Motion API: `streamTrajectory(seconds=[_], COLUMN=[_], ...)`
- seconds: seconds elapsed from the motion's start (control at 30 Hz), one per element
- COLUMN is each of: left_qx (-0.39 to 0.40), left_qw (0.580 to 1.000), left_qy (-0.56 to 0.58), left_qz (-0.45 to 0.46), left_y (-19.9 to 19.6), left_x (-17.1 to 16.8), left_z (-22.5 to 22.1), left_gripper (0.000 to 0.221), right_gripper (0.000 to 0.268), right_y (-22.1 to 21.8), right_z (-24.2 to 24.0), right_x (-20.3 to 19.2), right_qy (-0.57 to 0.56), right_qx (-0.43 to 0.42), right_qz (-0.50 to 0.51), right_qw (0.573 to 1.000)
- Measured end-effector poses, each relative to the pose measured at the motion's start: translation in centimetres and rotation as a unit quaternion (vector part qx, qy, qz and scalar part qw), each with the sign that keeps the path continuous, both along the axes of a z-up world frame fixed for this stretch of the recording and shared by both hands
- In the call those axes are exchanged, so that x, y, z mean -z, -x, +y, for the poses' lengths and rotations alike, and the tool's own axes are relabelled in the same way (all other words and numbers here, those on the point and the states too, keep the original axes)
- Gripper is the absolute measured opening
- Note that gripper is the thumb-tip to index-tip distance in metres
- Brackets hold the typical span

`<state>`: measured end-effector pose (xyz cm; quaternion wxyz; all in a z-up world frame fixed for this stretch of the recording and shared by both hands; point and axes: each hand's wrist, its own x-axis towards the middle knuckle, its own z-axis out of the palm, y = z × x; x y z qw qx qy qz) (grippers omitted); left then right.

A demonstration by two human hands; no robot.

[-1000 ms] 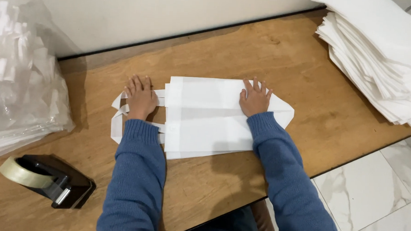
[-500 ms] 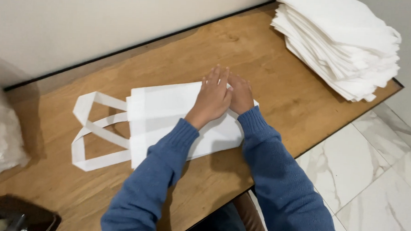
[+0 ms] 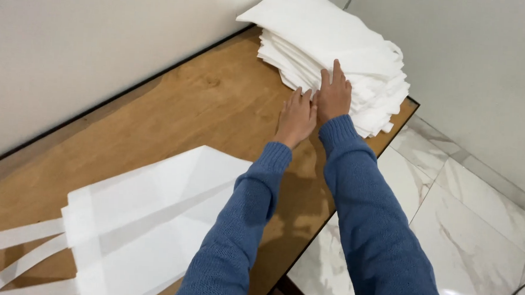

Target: Sealing a large plastic bag of white bags with tape and then folding and stacking individual white bags.

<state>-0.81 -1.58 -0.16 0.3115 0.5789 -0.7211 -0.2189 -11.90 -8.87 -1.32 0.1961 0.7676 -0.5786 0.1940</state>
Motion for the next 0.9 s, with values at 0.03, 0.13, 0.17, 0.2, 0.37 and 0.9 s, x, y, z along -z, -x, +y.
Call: streamTrajectory(seconds=[0.03,0.13,0.17,0.2,0.37,0.9], left_qx=[0.0,0.021,0.023,0.025,0.017,-0.038], left_qw=[1.0,1.0,1.0,1.0,0.999,0.999], left_qy=[0.002,-0.003,-0.005,-0.008,-0.013,-0.009], left_qz=[0.001,0.004,0.002,0.0,0.032,0.012], left_y=[0.0,-0.1,-0.3,-0.5,-2.2,-6.2], left_x=[0.1,1.1,1.6,2.1,1.6,-0.2], left_z=[-0.3,-0.8,-1.1,-1.2,-0.4,3.1], left_gripper=[0.047,0.046,0.046,0.045,0.046,0.047], right_gripper=[0.049,0.056,0.059,0.062,0.04,0.05], right_y=[0.0,0.2,0.6,0.9,2.4,-1.1], right_z=[-0.3,-1.6,-2.7,-3.7,-5.6,-2.6], right_x=[-1.2,-2.6,-1.9,-1.2,3.6,-0.7], right_qy=[0.002,-0.119,-0.134,-0.149,0.116,-0.026], right_qx=[0.0,0.046,0.052,0.057,0.022,0.05], right_qz=[0.001,0.008,0.01,0.011,0.084,0.089], right_qw=[1.0,0.992,0.99,0.987,0.989,0.994])
